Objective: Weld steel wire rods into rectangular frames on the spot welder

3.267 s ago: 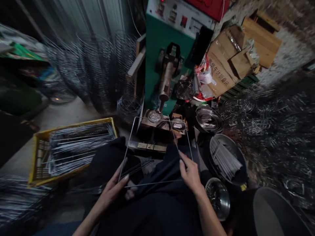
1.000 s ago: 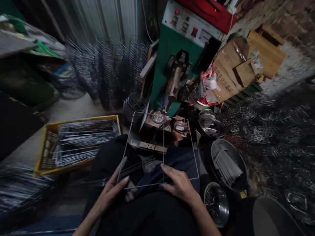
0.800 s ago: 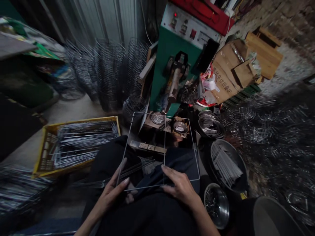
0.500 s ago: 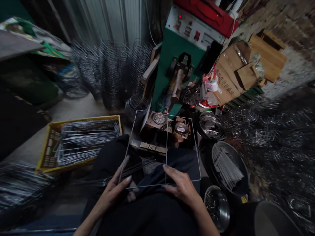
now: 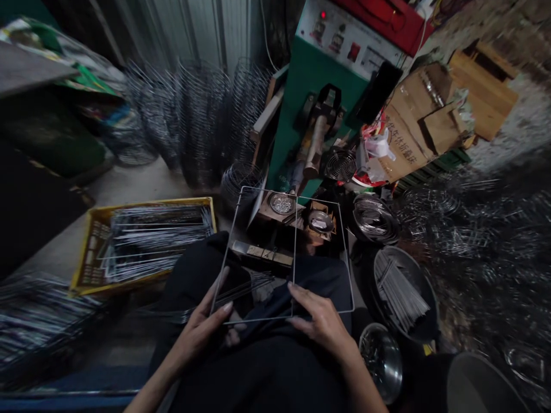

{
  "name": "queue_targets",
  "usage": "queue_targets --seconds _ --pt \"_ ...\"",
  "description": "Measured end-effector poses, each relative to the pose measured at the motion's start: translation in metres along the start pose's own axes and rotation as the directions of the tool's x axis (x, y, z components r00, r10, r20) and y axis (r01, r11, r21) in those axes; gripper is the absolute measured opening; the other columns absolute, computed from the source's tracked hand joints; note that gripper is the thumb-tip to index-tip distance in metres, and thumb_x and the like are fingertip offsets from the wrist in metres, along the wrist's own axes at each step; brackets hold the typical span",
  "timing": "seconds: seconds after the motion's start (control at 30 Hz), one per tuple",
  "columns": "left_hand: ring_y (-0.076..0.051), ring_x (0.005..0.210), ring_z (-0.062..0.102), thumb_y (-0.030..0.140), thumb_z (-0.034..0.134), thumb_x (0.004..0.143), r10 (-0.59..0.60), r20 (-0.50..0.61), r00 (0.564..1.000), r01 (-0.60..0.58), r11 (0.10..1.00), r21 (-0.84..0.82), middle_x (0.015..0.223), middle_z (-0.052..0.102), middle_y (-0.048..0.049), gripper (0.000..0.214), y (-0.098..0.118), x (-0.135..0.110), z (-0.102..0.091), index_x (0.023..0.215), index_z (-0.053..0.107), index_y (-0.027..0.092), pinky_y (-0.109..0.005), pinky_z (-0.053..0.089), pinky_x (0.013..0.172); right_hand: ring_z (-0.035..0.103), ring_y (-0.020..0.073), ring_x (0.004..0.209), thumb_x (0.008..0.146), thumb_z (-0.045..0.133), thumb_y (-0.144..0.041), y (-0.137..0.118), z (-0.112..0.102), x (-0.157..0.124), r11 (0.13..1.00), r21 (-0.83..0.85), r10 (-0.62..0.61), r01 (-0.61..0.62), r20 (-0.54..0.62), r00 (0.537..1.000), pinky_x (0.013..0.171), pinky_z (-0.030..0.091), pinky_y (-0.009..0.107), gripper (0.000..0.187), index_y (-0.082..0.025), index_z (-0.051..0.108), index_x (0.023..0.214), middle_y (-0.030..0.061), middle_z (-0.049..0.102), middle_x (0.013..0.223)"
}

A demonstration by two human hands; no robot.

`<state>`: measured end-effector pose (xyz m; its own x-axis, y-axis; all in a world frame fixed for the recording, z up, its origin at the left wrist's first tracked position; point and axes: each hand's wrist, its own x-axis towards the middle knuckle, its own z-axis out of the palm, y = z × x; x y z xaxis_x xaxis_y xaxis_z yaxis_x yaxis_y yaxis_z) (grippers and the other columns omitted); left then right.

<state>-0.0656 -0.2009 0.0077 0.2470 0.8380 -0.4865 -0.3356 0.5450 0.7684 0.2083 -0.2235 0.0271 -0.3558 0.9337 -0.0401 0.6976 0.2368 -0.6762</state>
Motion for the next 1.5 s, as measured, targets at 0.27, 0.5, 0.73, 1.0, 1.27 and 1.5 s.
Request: queue_targets --seconds 0.27,0.5,0.73,1.0,1.27,1.5 --pt "-0.018 0.046 0.062 0.039 0.071 0.083 -0.024 0.026 0.999 0.024 1.000 -0.009 0.062 0.069 -0.0016 0.106 0.003 0.001 0.001 0.159 -0.002 0.027 -0.023 0.049 0.046 0.049 0.0211 0.136 0.085 0.071 -0.013 -0.007 -0.004 0.000 1.000 0.029 -0.001 0.000 0.019 1.000 0.113 0.044 0.035 0.079 -0.030 0.035 0.153 0.0040 0.047 0.151" --pt "-0.018 0.045 0.062 0.036 0.073 0.082 -0.010 0.016 1.000 0.011 1.000 -0.018 0.062 0.068 -0.0028 0.103 0.007 0.007 -0.001 0.160 0.006 0.026 -0.023 0.048 0.043 0.051 0.0203 0.134 0.087 0.069 -0.016 -0.001 0.008 0.001 1.000 0.023 -0.013 0.014 -0.048 0.999 0.113 0.044 0.035 0.075 -0.032 0.036 0.153 0.0031 0.050 0.149" --pt "-0.016 0.051 0.065 0.024 0.073 0.081 0.199 0.133 0.971 -0.191 0.979 -0.072 0.067 0.067 0.0010 0.095 0.036 0.102 0.002 0.158 0.019 0.032 -0.024 0.055 0.048 0.064 0.0234 0.119 0.088 0.071 -0.033 0.034 -0.025 0.081 0.970 -0.233 0.014 -0.068 -0.225 0.974 0.104 0.051 0.035 0.067 -0.029 0.045 0.149 0.0056 0.064 0.134" --pt "-0.019 0.050 0.067 0.013 0.064 0.084 0.316 0.209 0.925 -0.282 0.943 -0.179 0.065 0.070 -0.0039 0.097 0.102 0.215 0.019 0.159 0.004 0.025 -0.021 0.049 0.042 0.065 0.0291 0.117 0.085 0.074 -0.041 0.075 -0.095 0.180 0.906 -0.405 -0.036 -0.124 -0.367 0.930 0.098 0.051 0.037 0.058 -0.019 0.059 0.137 0.0129 0.068 0.126" --pt "-0.017 0.047 0.065 0.011 0.059 0.086 0.316 0.183 0.931 -0.279 0.939 -0.200 0.060 0.067 -0.0016 0.094 0.123 0.245 0.029 0.159 0.001 0.023 -0.019 0.047 0.041 0.064 0.0280 0.117 0.089 0.069 -0.039 0.090 -0.108 0.213 0.909 -0.391 -0.043 -0.140 -0.424 0.905 0.099 0.051 0.040 0.054 -0.019 0.057 0.138 0.0130 0.067 0.128" --pt "-0.017 0.048 0.066 0.012 0.059 0.087 0.332 0.169 0.928 -0.300 0.935 -0.189 0.063 0.070 -0.0040 0.088 0.135 0.255 0.030 0.159 0.009 0.022 -0.019 0.048 0.041 0.068 0.0284 0.110 0.090 0.066 -0.040 0.089 -0.112 0.228 0.901 -0.403 -0.046 -0.160 -0.457 0.888 0.094 0.052 0.037 0.050 -0.016 0.060 0.134 0.0150 0.071 0.119"
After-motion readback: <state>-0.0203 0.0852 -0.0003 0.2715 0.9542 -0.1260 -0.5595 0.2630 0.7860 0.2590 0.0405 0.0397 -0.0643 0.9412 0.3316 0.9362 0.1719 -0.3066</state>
